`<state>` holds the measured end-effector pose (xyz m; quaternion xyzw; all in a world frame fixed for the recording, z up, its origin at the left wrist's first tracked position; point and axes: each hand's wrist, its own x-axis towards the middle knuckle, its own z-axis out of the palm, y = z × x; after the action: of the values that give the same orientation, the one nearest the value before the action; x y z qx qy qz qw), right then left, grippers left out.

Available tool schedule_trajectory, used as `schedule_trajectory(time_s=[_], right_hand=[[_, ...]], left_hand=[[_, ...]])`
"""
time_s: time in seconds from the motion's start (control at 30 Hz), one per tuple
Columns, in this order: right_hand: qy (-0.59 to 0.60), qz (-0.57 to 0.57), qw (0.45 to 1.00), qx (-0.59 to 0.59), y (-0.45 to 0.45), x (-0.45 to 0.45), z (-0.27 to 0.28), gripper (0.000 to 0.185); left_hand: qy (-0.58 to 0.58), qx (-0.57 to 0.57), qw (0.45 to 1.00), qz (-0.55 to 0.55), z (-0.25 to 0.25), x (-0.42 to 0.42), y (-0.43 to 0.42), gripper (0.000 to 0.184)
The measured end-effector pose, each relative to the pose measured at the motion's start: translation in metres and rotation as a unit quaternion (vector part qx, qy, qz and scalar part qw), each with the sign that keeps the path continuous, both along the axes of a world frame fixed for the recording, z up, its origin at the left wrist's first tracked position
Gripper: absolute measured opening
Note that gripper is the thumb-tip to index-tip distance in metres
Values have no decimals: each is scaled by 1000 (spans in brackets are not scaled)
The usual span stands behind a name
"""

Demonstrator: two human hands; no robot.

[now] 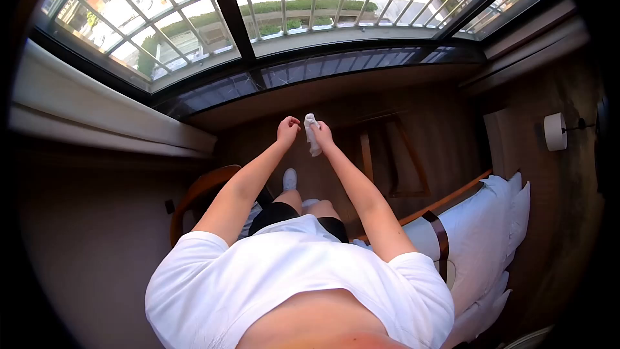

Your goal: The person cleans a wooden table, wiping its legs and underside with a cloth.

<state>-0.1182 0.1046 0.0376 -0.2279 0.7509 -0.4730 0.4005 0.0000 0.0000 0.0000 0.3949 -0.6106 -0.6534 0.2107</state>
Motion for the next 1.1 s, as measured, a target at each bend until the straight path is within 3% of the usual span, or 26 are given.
schedule_trajectory(time_s=[0.07, 0.1, 0.2, 0.27, 0.43, 0.63, 0.8, 0.83, 0.9, 1.07, 1.1], right_hand=[[133, 42, 990, 35, 0, 2, -2, 25], [126, 60, 990, 6, -70, 37, -3, 25], [98, 105, 989, 39, -79, 51, 6, 28], [-99, 149, 984, -4, -93, 67, -1, 27], [-132, 288, 948, 0, -105, 97, 3, 27], [-17, 408, 913, 10, -111, 118, -14, 34], [136, 425, 895, -3, -104, 144, -9, 39], [133, 449, 883, -7, -102, 153, -15, 39], [167, 504, 846, -51, -94, 176, -24, 40], [92, 605, 786, -86, -63, 244, -31, 54], [88, 621, 774, -86, -53, 255, -27, 54]], left_hand=[[-11, 8, 999, 42, -1, 7, 10, 20], [-19, -18, 998, 63, 1, 46, -56, 20], [-42, -45, 991, 122, 0, 67, -49, 19], [-75, -54, 980, 179, 0, 93, -53, 19], [-96, -11, 950, 297, -28, 136, -43, 19], [-99, 0, 901, 422, -31, 172, 12, 18], [-63, -12, 841, 537, -18, 185, 66, 27], [-65, -11, 826, 559, -11, 190, 78, 27], [-176, -44, 801, 571, 3, 205, 109, 29], [-197, -44, 750, 630, 9, 263, 180, 20], [-210, -59, 735, 643, -12, 278, 201, 20]])
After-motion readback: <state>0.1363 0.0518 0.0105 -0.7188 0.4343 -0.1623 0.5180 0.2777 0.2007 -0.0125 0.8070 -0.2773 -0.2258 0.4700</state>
